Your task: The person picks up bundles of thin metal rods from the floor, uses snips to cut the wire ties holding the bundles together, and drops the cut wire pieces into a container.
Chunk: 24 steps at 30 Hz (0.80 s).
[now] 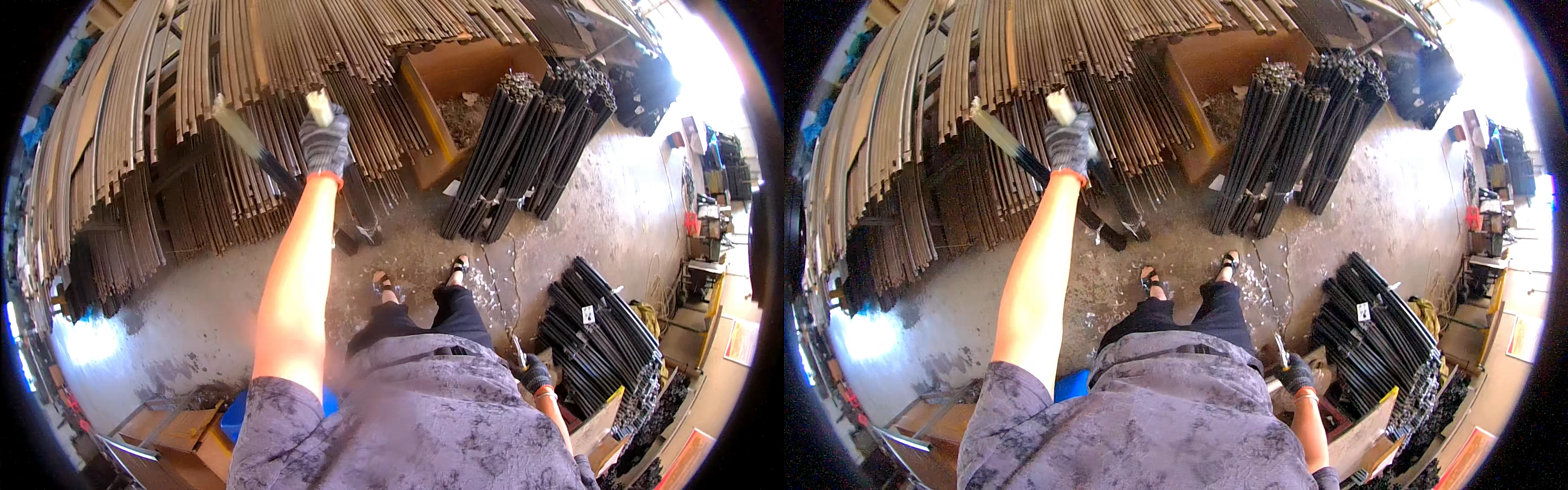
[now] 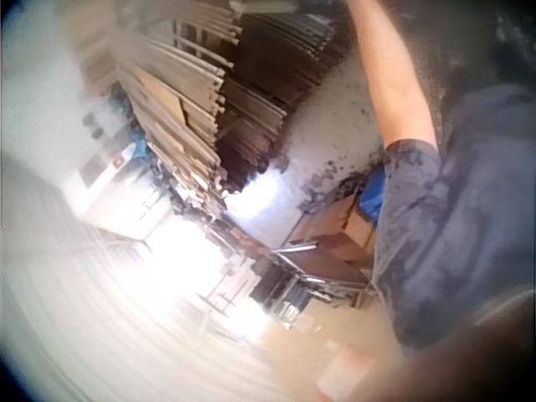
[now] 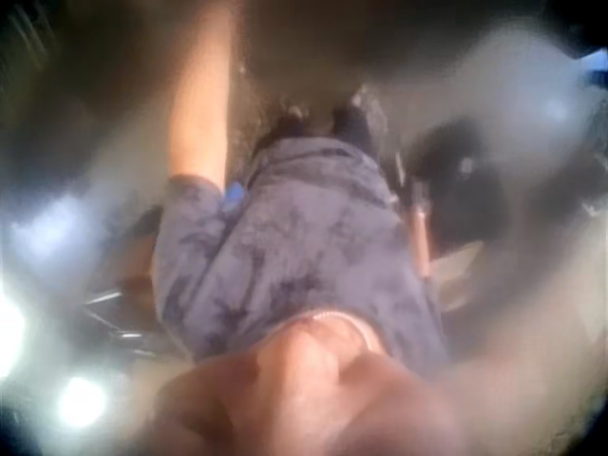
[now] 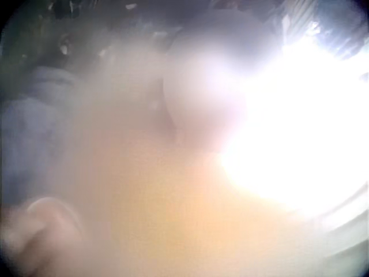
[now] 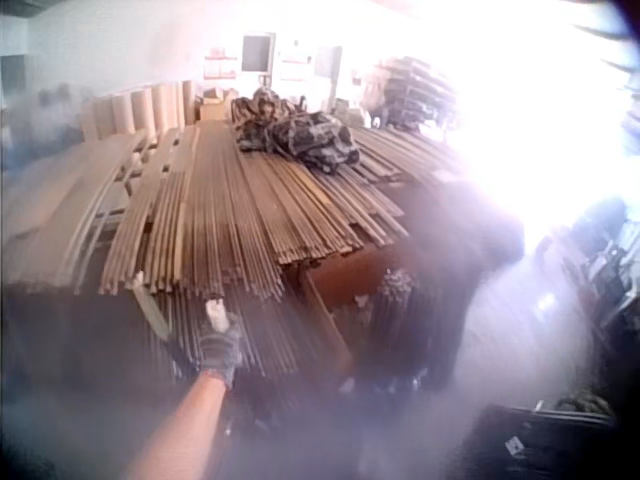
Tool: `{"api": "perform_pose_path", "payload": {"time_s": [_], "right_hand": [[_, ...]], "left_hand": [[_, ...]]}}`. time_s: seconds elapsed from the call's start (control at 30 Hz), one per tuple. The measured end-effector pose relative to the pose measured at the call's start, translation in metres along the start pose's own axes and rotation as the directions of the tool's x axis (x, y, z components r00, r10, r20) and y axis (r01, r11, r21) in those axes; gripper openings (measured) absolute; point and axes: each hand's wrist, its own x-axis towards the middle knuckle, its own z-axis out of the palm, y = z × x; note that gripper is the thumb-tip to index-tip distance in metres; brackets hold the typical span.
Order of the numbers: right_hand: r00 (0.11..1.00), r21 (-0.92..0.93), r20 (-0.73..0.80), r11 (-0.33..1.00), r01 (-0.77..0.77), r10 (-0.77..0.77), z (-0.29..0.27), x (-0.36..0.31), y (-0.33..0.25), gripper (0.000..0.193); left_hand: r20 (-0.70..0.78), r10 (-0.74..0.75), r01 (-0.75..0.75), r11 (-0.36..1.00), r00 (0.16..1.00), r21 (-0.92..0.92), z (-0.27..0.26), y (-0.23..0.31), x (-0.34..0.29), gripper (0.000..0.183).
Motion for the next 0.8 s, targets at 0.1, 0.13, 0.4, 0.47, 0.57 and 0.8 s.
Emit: {"api": "perform_pose_path", "payload": {"time_s": [0.1, 0.13, 0.4, 0.47, 0.57, 0.8], "right_hand": [[0.991, -0.104, 0.103, 0.991, -0.079, 0.090, 0.058, -0.003, 0.090, 0.060], [0.982, -0.141, 0.146, 0.985, -0.102, 0.123, 0.063, -0.007, 0.090, 0.061], [0.966, -0.164, 0.258, 0.985, 0.046, -0.002, 0.048, 0.021, 0.027, 0.053], [0.962, 0.051, 0.182, 0.979, 0.199, -0.205, 0.038, 0.046, 0.035, 0.048], [0.980, 0.220, 0.191, 0.976, 0.005, -0.049, -0.011, 0.038, -0.057, 0.045], [0.962, 0.060, 0.261, 0.996, 0.071, -0.084, 0.002, 0.088, -0.035, 0.052]], "left_hand": [[0.113, 0.054, -0.031, 0.981, 0.992, -0.192, -0.034, -0.016, -0.040, 0.018], [0.128, 0.052, -0.018, 0.967, 0.990, -0.252, -0.053, -0.004, -0.065, 0.017], [0.207, 0.109, 0.065, 0.725, 0.972, -0.686, -0.177, -0.005, -0.173, 0.012], [0.110, 0.017, 0.042, 0.858, 0.994, -0.513, -0.190, 0.020, -0.197, 0.012], [0.032, 0.012, 0.000, 0.935, 0.999, -0.354, -0.200, 0.036, -0.209, 0.009], [-0.182, -0.006, -0.024, 0.987, 0.983, -0.162, -0.238, 0.002, -0.231, 0.010]]}}
